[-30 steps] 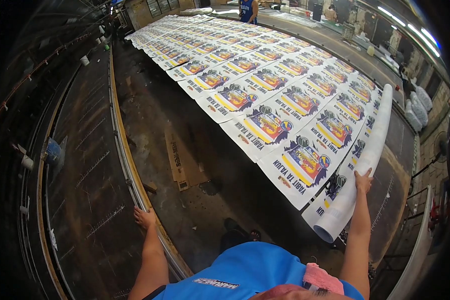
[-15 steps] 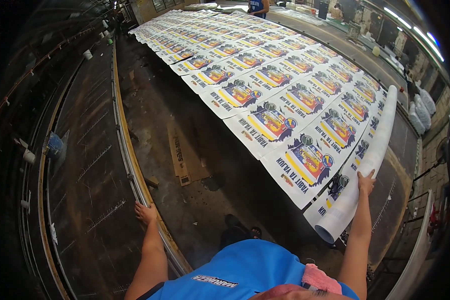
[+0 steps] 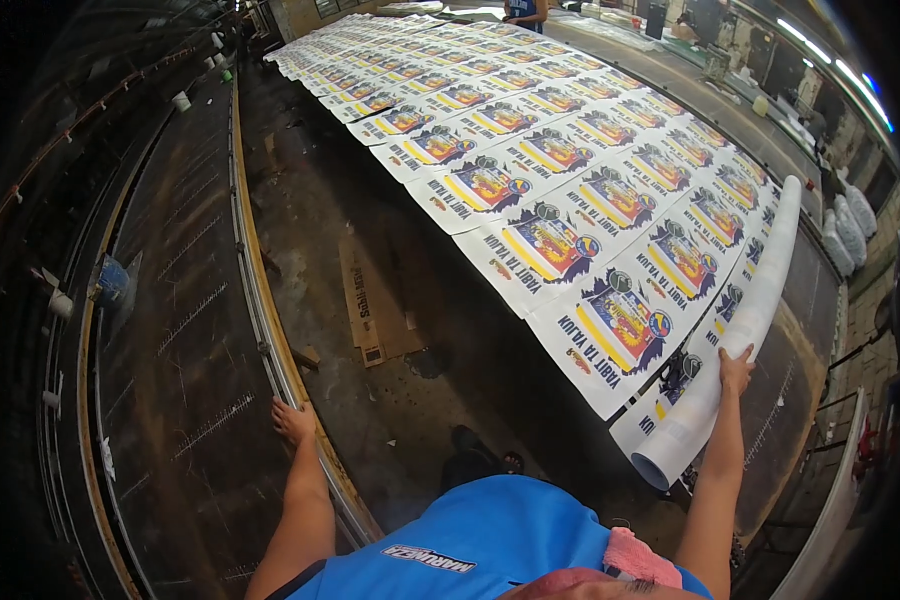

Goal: Picking up and stacking printed posters from a long industrial table.

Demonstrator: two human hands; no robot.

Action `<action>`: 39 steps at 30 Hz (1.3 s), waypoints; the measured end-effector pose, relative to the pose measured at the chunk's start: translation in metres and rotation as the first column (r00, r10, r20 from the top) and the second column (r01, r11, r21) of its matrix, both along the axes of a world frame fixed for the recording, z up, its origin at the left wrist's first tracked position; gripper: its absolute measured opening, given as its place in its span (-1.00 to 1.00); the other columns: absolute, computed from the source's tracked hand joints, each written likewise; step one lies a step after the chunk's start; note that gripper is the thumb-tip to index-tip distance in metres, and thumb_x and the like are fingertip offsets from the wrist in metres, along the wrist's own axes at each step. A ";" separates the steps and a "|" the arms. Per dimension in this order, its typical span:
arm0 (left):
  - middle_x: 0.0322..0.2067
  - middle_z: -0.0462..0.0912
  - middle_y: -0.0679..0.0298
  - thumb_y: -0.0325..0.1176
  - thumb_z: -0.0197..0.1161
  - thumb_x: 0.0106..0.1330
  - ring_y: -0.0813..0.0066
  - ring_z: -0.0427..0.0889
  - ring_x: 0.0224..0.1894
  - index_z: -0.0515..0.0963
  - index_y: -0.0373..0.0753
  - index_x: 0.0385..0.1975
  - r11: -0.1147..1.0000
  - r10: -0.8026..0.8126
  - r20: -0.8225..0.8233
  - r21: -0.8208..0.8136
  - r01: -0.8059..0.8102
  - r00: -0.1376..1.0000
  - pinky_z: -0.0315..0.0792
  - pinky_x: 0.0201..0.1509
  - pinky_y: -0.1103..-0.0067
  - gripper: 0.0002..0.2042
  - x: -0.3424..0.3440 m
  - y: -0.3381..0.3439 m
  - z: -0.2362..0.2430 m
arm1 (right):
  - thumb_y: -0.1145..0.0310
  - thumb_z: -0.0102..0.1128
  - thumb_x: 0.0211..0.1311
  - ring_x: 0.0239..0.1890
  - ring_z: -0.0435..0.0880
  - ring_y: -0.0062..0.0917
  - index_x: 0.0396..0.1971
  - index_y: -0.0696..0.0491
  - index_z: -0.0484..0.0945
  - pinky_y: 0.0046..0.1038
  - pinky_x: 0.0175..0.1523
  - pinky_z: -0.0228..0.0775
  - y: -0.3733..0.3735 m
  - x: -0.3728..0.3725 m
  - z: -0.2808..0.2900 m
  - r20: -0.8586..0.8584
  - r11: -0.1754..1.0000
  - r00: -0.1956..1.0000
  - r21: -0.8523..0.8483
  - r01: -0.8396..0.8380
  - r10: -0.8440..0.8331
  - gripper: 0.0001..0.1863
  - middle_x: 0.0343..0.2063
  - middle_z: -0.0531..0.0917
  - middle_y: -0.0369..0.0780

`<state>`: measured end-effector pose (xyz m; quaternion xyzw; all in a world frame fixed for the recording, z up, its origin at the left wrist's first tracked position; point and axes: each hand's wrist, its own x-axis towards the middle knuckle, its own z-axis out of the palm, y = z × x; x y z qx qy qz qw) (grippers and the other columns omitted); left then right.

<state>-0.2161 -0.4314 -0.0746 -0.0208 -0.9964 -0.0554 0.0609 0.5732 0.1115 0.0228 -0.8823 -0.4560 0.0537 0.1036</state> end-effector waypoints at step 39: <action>0.40 0.17 0.13 -0.06 0.20 0.22 0.16 0.12 0.44 0.07 -0.22 0.43 1.000 0.002 0.011 -0.024 -0.001 1.000 0.10 0.40 -0.01 -0.21 0.004 0.002 0.005 | -0.25 0.23 0.08 0.21 0.41 0.13 0.49 -0.29 -0.12 0.03 0.22 0.35 0.002 0.006 -0.007 0.041 1.000 0.999 -0.001 -0.017 0.017 0.05 0.31 0.21 0.13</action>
